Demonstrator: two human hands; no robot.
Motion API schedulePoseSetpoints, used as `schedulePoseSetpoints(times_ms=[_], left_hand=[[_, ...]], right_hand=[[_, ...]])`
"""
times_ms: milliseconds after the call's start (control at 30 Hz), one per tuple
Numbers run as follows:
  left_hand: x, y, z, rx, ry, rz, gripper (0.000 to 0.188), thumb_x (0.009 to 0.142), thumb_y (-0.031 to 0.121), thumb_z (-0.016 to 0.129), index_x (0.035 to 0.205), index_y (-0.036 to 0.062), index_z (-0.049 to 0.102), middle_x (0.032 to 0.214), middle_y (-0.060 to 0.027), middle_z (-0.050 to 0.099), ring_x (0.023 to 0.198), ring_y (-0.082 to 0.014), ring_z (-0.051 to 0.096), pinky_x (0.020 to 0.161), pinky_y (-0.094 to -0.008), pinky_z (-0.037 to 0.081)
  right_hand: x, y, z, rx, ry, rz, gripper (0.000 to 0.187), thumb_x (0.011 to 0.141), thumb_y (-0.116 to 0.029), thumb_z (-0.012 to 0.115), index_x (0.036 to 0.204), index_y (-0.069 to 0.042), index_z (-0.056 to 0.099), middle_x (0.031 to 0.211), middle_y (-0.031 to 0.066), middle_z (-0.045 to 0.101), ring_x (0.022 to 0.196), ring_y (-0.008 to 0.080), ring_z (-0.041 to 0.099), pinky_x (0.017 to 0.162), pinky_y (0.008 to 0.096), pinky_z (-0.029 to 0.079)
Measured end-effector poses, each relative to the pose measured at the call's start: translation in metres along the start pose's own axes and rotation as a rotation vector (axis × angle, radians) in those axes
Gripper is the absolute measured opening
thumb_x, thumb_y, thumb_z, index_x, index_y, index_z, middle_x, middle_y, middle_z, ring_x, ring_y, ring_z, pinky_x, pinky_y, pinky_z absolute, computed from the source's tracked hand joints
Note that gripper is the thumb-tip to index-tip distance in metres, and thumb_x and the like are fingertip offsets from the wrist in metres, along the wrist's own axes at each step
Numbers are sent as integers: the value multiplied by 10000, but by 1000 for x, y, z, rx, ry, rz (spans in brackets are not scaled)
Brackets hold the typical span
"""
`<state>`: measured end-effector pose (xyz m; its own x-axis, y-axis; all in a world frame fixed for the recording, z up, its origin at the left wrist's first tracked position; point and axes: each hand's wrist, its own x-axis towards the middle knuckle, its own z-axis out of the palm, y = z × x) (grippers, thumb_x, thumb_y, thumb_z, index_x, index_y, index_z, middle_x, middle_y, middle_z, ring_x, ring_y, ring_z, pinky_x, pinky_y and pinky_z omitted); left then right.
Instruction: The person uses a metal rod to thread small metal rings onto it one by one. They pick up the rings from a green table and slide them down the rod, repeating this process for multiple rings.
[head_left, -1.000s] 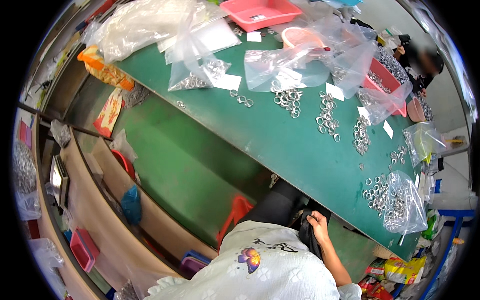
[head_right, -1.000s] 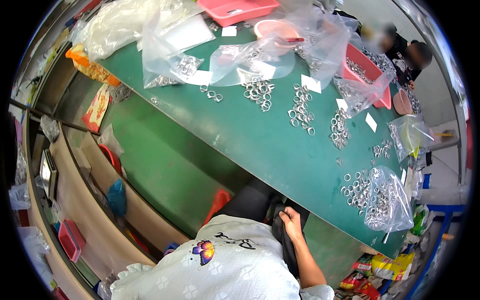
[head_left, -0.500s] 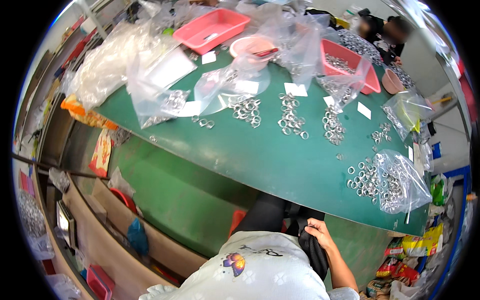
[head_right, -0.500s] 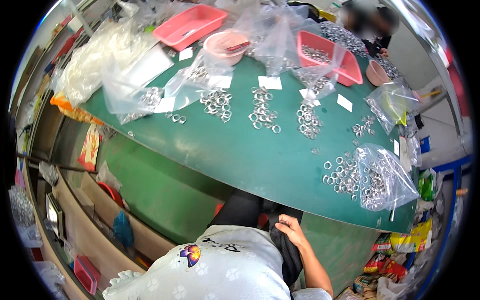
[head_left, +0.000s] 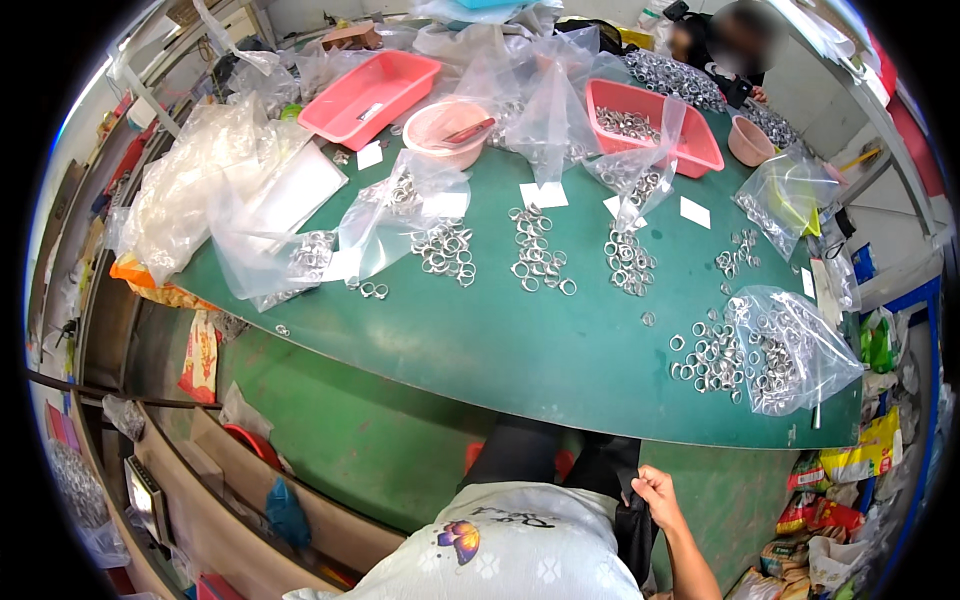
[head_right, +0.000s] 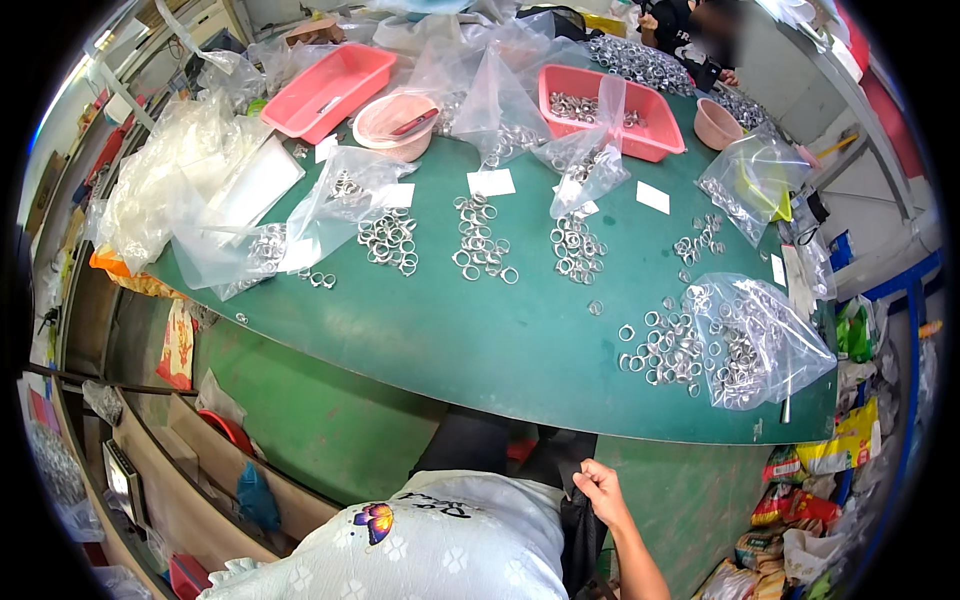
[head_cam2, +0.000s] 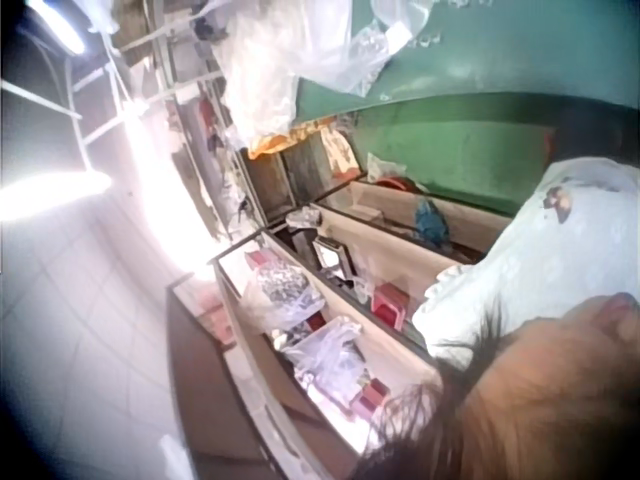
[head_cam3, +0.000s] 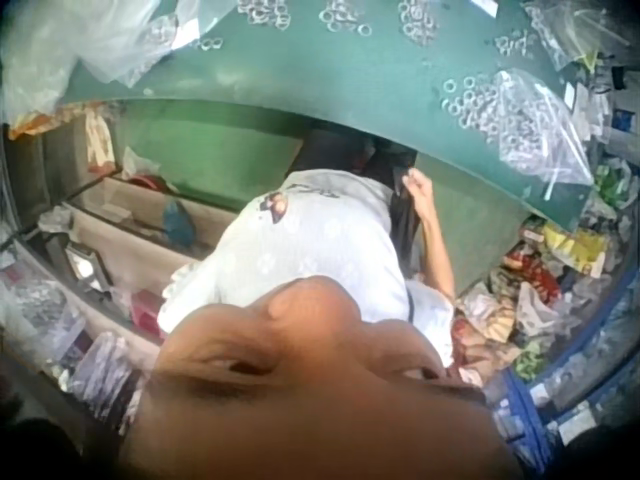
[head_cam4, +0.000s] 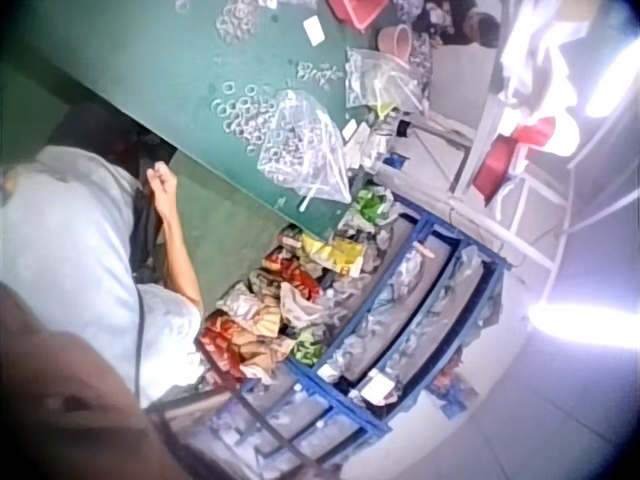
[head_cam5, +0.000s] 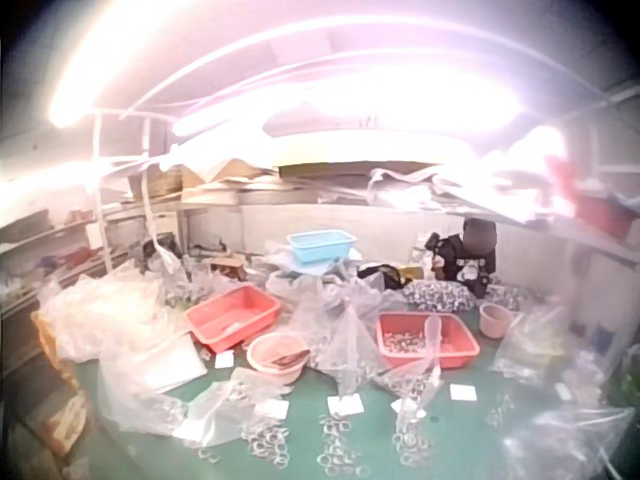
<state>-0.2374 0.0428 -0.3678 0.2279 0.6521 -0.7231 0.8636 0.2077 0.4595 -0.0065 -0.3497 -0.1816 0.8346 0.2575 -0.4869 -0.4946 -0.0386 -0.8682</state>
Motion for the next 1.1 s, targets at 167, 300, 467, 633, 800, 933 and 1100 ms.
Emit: schedulePoseSetpoints(times_ms=[167,300,467,633,800,933,1100], left_hand=[[-8,3,-3,1,19,-11,129,823,121,541,756,18,579,650,-61,568,551,-179,505,493,-335,388],[-15,-2,-4,6,36,-20,131,822,119,539,746,19,577,642,-60,564,541,-178,499,487,-334,384],[-33,-7,-17,-1,71,-11,135,820,115,537,733,20,576,631,-59,559,529,-176,492,479,-332,378],[-54,-14,-26,-37,126,-27,140,819,112,535,720,21,574,621,-59,554,516,-174,485,471,-331,372],[-82,-17,-39,-76,209,-66,146,818,109,533,708,22,573,611,-58,549,504,-172,478,463,-330,366],[-101,-14,-48,-106,268,-102,151,817,106,531,698,23,571,602,-57,546,494,-171,473,457,-329,361],[-120,7,-50,-159,333,-134,158,815,103,529,685,23,570,592,-57,541,481,-169,466,449,-327,355]], right_hand=[[-11,16,-19,-113,77,-20,240,874,-120,587,667,-71,477,607,-73,399,551,20,334,504,209,277],[-19,-13,-11,-5,113,51,270,876,-126,592,646,-56,470,566,-50,421,509,39,396,472,228,351],[-19,-1,-22,20,124,44,264,882,-135,586,661,-62,459,557,-37,427,494,64,475,464,228,399],[-18,-4,-13,21,77,66,194,874,-128,581,709,-52,513,586,-7,521,487,66,480,468,226,405],[-7,-6,-8,7,-52,134,138,858,-130,600,773,-31,558,639,8,572,523,70,501,493,218,411],[4,-22,-12,-154,-289,223,133,863,-117,600,785,-22,552,661,2,563,536,67,494,497,213,400],[30,-35,6,-40,-404,308,157,901,-110,562,775,-24,527,611,-25,445,497,47,391,445,217,295]])
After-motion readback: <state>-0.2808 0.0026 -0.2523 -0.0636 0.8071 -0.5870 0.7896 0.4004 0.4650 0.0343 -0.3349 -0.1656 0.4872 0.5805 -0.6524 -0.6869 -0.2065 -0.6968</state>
